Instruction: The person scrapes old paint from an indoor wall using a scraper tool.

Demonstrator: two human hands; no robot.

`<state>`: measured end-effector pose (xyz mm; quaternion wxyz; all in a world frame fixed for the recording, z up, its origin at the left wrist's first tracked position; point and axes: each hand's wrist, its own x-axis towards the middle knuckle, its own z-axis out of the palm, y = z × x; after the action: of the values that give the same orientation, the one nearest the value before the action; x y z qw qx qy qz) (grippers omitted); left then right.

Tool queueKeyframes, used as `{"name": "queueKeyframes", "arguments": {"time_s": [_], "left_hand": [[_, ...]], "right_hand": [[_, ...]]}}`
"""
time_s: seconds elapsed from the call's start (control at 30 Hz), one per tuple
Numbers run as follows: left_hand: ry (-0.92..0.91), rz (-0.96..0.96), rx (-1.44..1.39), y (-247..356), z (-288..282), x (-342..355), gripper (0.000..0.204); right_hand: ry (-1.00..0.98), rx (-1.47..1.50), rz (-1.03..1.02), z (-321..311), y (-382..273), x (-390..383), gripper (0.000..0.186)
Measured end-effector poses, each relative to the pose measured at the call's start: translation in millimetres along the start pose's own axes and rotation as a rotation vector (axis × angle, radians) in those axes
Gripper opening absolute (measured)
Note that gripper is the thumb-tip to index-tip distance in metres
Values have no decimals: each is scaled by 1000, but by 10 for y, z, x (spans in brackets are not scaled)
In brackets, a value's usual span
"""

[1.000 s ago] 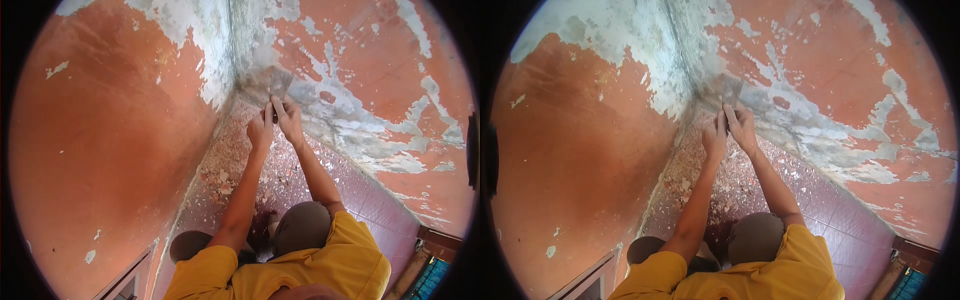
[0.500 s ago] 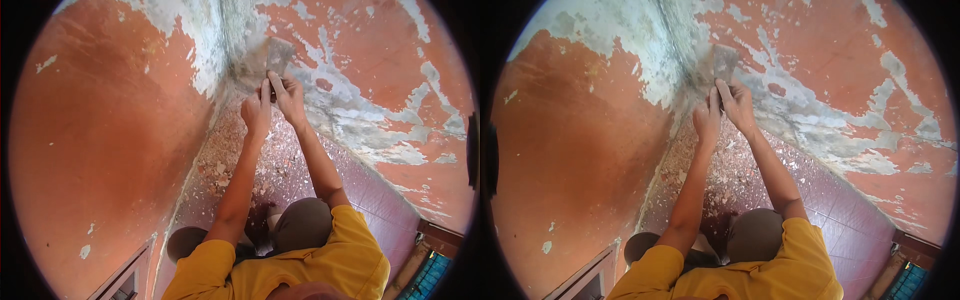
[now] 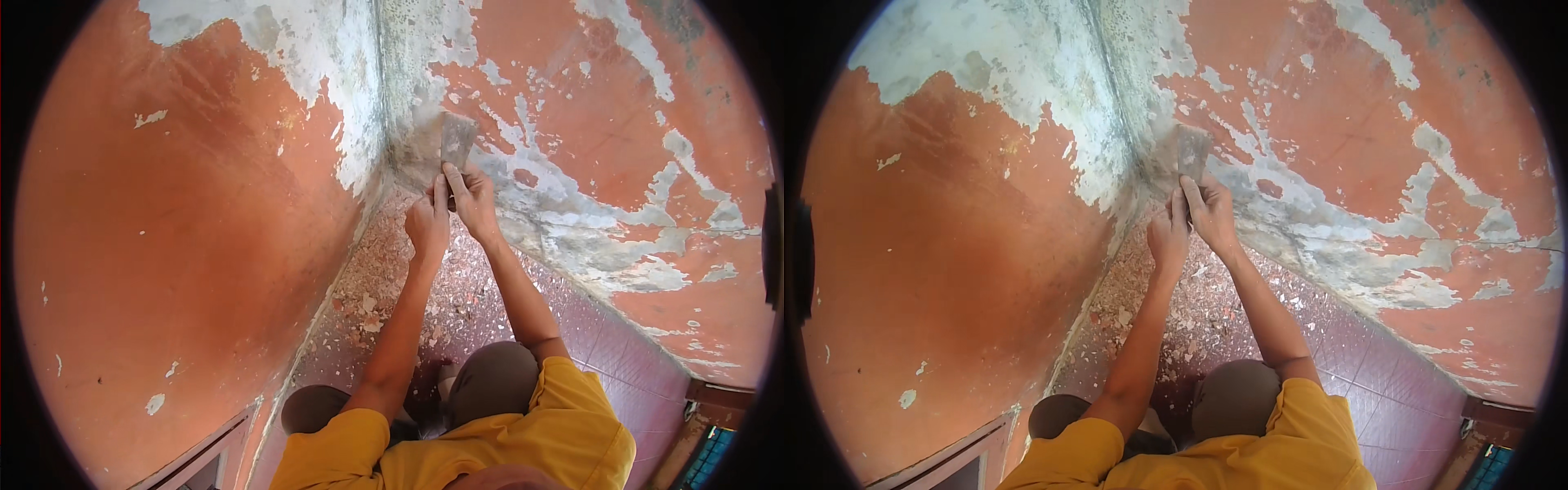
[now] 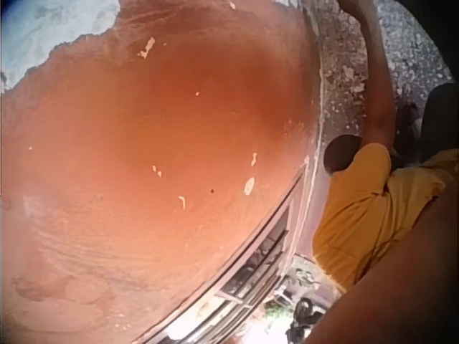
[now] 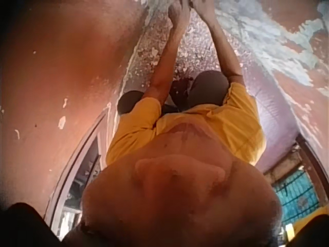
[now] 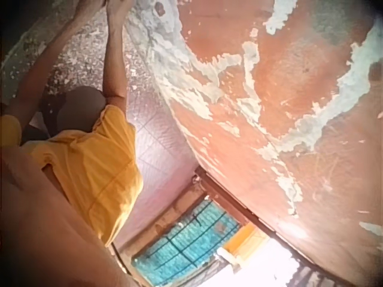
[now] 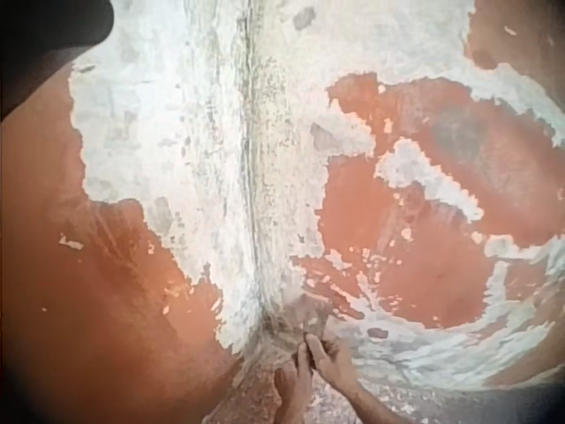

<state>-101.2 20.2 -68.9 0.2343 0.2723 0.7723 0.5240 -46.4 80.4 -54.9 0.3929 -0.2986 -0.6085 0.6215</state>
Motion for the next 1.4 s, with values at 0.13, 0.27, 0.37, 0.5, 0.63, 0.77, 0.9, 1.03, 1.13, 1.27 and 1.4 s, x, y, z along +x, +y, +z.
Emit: {"name": "queueKeyframes", "arguments": {"time_s": [0.13,0.27,0.37,0.5,0.63,0.77,0.9,1.03,1.13,1.27,1.4], "left_hand": [[57,100,-54,248,-118,151,62],[53,153,-67,381,-165,243,62],[106,98,-48,61,-101,16,64],[22,-64,32,-193,-78,15,64],[45,86,-4,385,-325,304,65],[148,141,-26,394,-337,316,65],[64,23,47,61,-207,133,64],[53,87,46,394,-345,241,64],[80,178,30,724,-497,353,64],[132,169,85,536,-451,207,65],[156,22,64,107,-355,108,66]], "right_hand": [[-66,18,-85,75,-481,195,20],[9,51,-137,167,-539,228,21],[-53,-82,-58,37,80,85,22],[-90,6,40,122,99,3,22],[-95,10,-160,263,-476,393,22],[-70,55,-169,333,-463,332,23],[-68,31,-52,241,-92,92,24],[-68,-18,-223,213,-346,316,24],[-89,39,-252,353,-951,443,25],[-53,22,-212,308,-467,332,23],[-105,65,2,351,-68,172,25]]}}
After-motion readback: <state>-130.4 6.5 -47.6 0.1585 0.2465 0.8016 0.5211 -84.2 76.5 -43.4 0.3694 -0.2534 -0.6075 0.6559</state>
